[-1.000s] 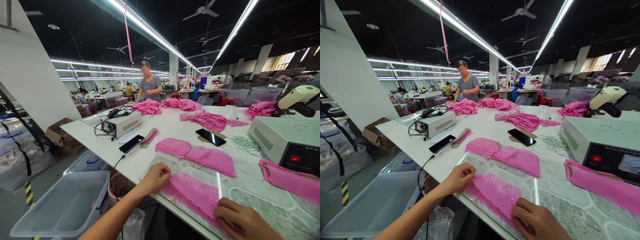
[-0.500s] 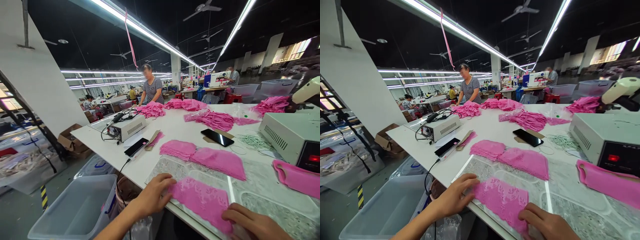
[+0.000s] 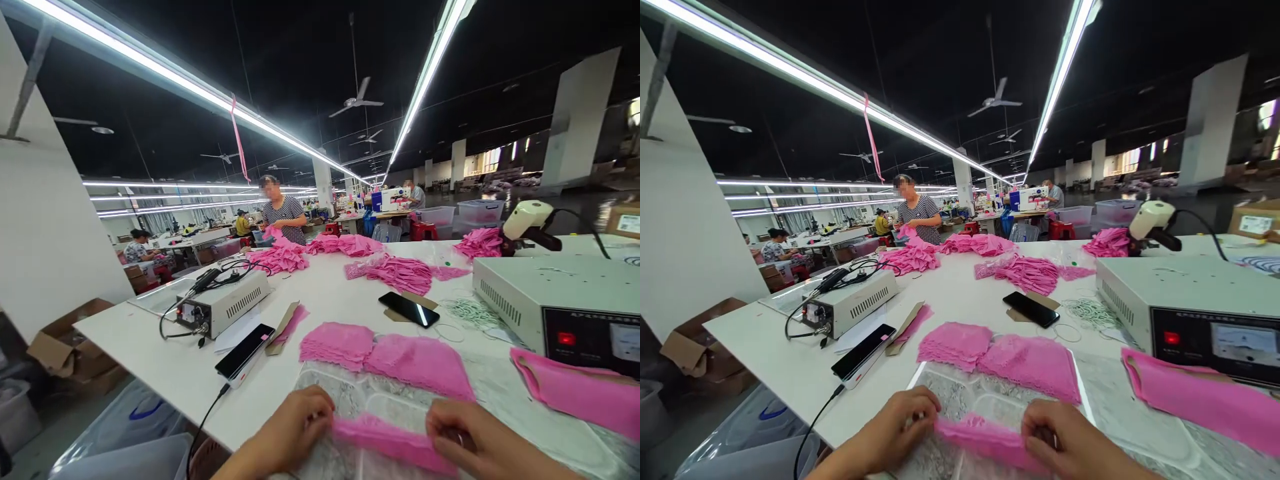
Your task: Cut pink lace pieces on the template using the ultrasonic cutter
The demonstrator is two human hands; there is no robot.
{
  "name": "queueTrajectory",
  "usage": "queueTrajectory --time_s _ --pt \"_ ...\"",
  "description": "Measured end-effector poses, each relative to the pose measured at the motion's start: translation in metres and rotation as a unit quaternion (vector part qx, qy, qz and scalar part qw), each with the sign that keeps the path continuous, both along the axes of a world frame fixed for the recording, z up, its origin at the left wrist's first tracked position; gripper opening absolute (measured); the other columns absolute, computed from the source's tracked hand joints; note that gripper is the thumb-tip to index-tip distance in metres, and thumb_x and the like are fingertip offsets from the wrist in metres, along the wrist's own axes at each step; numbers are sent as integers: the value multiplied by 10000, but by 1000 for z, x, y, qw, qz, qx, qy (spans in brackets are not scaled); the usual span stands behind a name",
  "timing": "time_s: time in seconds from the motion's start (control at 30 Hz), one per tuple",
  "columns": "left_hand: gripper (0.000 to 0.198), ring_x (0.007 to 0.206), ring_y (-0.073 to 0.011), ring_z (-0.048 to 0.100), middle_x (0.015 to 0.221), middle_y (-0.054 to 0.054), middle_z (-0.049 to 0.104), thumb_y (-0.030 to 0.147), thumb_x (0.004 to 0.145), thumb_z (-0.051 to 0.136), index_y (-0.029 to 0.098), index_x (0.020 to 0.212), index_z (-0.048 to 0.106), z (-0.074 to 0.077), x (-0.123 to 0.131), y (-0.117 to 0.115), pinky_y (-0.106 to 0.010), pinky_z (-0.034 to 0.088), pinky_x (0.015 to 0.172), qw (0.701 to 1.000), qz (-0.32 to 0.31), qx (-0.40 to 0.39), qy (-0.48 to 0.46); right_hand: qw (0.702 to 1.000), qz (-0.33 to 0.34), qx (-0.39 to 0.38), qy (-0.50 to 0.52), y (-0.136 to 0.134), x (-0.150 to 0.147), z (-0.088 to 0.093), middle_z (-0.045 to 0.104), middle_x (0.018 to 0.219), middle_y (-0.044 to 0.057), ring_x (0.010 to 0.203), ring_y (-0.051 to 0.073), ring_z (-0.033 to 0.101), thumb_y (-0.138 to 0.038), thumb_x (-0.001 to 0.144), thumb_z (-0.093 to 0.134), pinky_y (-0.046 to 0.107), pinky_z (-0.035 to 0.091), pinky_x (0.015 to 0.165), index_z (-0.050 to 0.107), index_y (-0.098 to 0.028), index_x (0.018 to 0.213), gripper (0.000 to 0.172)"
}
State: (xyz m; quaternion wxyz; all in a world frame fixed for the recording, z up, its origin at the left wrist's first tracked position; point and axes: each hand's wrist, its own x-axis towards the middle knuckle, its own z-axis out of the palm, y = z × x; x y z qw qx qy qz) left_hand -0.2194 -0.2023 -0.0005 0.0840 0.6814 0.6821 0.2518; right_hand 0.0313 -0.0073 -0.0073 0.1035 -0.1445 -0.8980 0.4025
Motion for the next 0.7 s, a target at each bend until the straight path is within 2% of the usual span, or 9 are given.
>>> queueTrajectory --time_s 0.07,0.13,0.23,0.3,0.4,0.5,0.6,0.7 --pt "190 787 -130 635 866 -30 671 247 963 539 151 844 651 16 -24 28 -260 536 734 999 31 15 10 1000 1 -22 -1 21 -24 25 454 603 -18 560 137 449 -368 796 508 246 363 521 480 -190 671 218" --pt "210 853 -152 644 1005 -47 653 329 958 575 143 1040 626 33 -54 58 -338 553 773 998 58 29 21 1000 -9 -11 5 46 -52 47 423 570 -33 521 128 444 -383 840 478 238 369 487 483 -189 684 250" --pt "284 993 -193 627 1185 -83 606 345 960 570 170 1182 585 54 -95 94 -396 544 855 991 108 69 39 998 -35 43 43 77 -96 71 502 628 -20 569 130 505 -357 921 504 242 423 527 563 -161 782 247" --pt "301 1026 -205 618 1217 -88 591 344 958 572 171 1205 574 57 -114 105 -411 538 872 986 129 89 50 993 -47 84 68 88 -121 76 576 766 -3 647 133 562 -370 961 556 271 489 604 595 -145 878 243" --pt "311 1033 -210 617 1220 -89 589 343 954 578 167 1211 570 44 -127 102 -418 536 875 986 127 85 65 987 -43 134 80 87 -144 62 629 946 34 813 168 620 -359 970 589 340 541 736 624 -141 981 221" --pt "313 1030 -211 619 1211 -88 594 343 951 585 164 1208 572 23 -130 89 -420 537 875 990 104 56 80 985 -22 158 69 77 -144 35 639 954 36 813 164 626 -336 961 610 349 545 755 632 -143 986 196" --pt "310 1040 -215 616 1212 -88 593 342 950 585 162 1203 574 10 -118 84 -428 531 886 992 80 50 88 983 -46 164 70 75 -117 17 622 861 15 755 151 603 -301 953 605 323 523 719 625 -145 907 164" --pt "281 1066 -216 605 1218 -86 594 338 954 579 168 1177 591 8 -85 97 -438 513 917 995 12 44 89 982 -75 162 56 78 -73 11 581 691 -8 638 143 551 -184 915 510 264 451 606 601 -168 798 149"
